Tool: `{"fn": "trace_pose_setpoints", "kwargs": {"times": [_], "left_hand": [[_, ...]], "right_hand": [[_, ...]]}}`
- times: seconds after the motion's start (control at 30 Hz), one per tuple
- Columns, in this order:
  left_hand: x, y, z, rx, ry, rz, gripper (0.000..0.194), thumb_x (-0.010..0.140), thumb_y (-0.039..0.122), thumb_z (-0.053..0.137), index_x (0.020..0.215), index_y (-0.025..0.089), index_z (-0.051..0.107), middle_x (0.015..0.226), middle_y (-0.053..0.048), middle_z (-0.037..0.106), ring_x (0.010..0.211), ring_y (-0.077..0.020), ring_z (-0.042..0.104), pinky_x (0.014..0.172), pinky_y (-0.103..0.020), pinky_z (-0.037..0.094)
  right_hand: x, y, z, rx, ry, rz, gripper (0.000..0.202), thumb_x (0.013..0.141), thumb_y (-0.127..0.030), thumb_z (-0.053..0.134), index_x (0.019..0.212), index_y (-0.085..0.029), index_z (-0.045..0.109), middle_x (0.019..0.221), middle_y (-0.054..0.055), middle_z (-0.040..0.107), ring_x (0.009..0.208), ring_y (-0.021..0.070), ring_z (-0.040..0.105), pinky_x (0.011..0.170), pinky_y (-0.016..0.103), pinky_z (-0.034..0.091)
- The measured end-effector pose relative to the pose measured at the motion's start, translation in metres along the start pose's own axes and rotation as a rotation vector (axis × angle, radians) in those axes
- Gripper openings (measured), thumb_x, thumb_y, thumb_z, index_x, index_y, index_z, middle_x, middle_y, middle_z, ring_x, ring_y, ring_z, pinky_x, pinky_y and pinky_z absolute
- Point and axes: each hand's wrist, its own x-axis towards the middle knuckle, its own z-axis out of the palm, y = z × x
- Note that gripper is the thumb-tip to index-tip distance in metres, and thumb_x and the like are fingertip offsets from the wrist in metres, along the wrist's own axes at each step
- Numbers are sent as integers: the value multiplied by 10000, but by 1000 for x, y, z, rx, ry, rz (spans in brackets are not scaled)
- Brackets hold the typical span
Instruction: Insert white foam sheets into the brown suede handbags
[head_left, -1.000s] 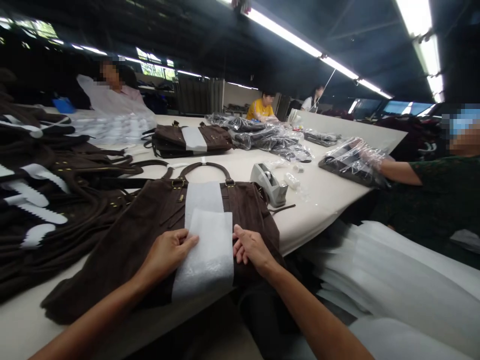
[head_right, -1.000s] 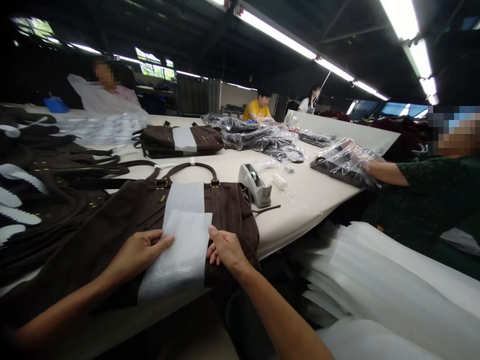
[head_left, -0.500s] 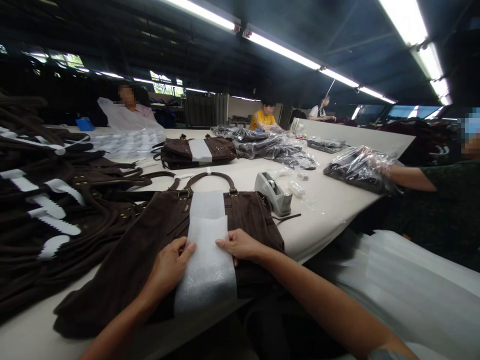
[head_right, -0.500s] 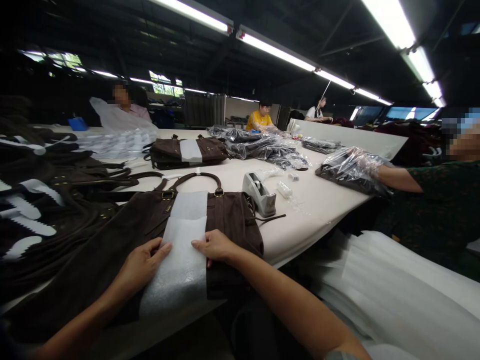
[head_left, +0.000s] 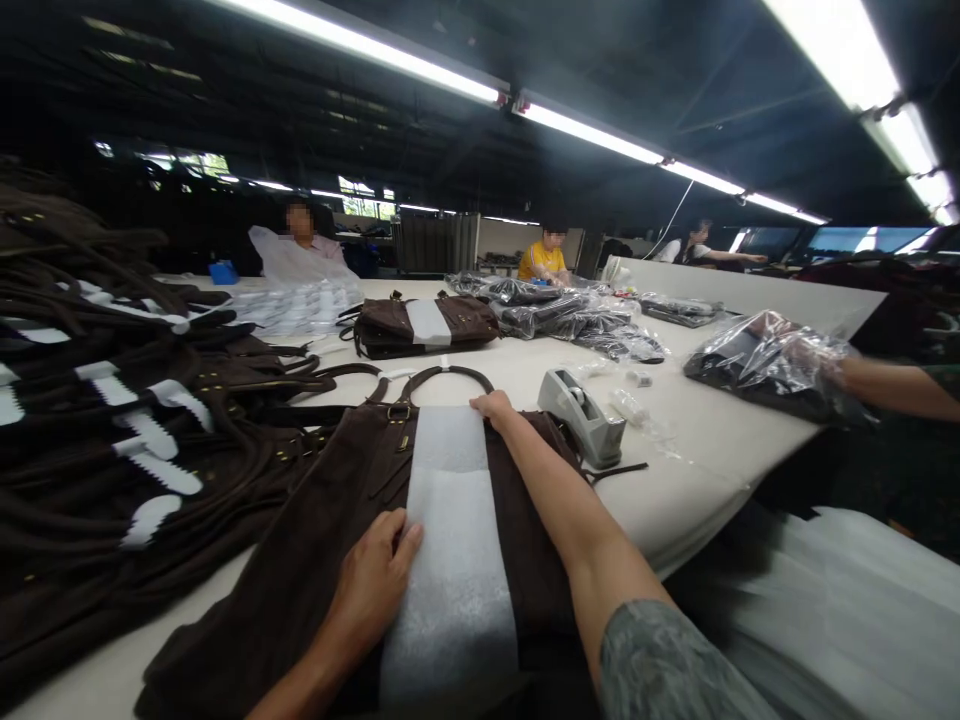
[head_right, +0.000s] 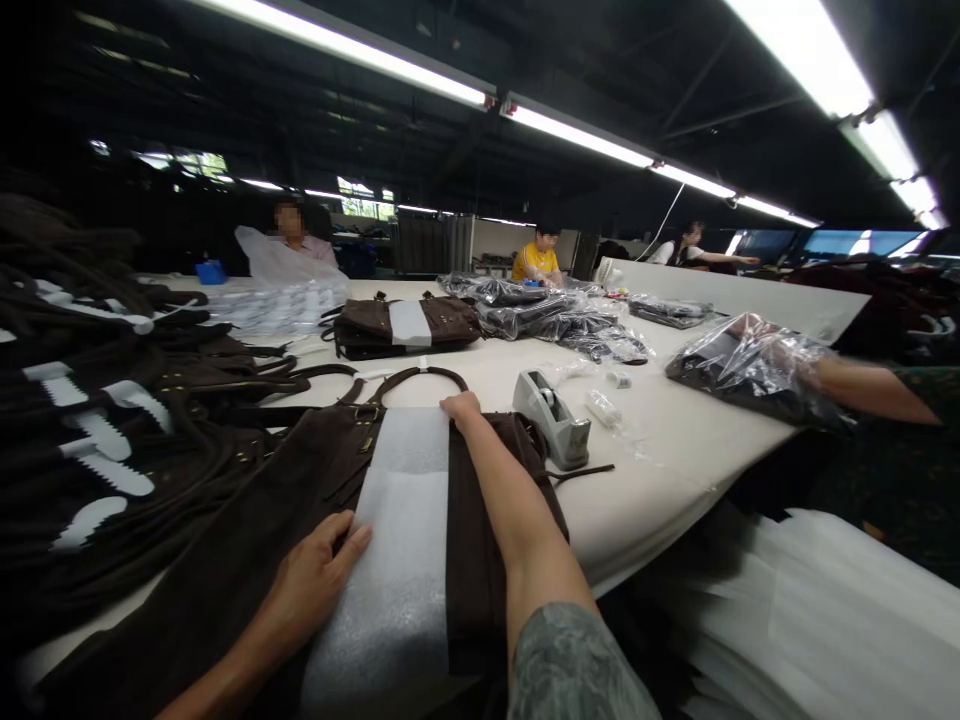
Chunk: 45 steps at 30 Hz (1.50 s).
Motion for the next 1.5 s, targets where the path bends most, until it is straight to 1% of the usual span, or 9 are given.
{"fn": "trace_pose_setpoints", "kwargs": {"times": [0.2,0.47,0.63,0.77,0.9,1.03,1.13,1.33,1.5], "left_hand": [[-1,2,3,-25,-6,29,303,855,465,353,663,232,374,717,-3,512,681,-181,539,656,-298,373],[1,-1,6,-74,69,32,294,833,467,411,699,217,486,918,-52,555,799,-206,581,740,-331,448],[8,0,4,-126,87,53,295,789,469,458,703,201,544,1032,-85,566,883,-218,601,811,-332,499],[5,4,-1,-150,125,148,302,823,476,445,738,205,546,1103,-80,574,949,-221,591,882,-334,471],[10,15,-11,-87,169,225,288,860,477,425,734,227,496,840,-18,572,831,-200,561,794,-309,435],[29,20,-13,-52,-12,176,346,856,505,419,650,230,382,609,41,393,593,-148,433,590,-265,347],[38,17,-4,23,-124,172,320,832,476,423,635,227,388,597,34,420,598,-156,464,589,-265,329],[26,17,7,224,-46,159,266,884,422,367,710,234,438,646,7,516,590,-174,501,617,-282,303],[28,19,6,299,-71,115,260,910,405,363,734,230,441,684,-3,551,616,-178,527,615,-283,310]], "right_hand": [[-18,43,-12,-219,179,-12,309,878,-326,593,1029,-79,700,1071,226,694,1047,321,658,831,362,515],[-55,32,-6,-463,237,-242,412,980,-106,351,1344,-137,543,1142,218,662,1102,284,622,926,421,475],[-67,43,-13,-534,26,-745,482,962,-67,390,1322,-316,592,1431,51,526,1348,212,424,1119,384,340],[-82,66,-13,-277,-161,-841,502,898,-4,422,1257,-271,649,1370,-9,591,1302,124,495,1121,265,332],[-119,86,-8,-242,-175,-955,302,865,-155,593,1143,-194,703,1327,67,618,1272,217,515,1126,318,318],[-157,100,0,-142,-261,-837,113,819,-177,620,822,-157,731,975,74,724,953,235,637,898,306,473],[-170,105,-1,266,-290,-671,180,821,-217,562,723,-167,703,779,14,695,786,190,630,783,281,497],[-172,107,-14,990,-398,-160,384,836,-489,519,884,-137,664,686,24,639,589,133,598,644,262,514],[-172,99,-6,589,-257,-256,371,810,-500,654,793,-129,655,686,22,645,618,142,596,570,216,441]]}}
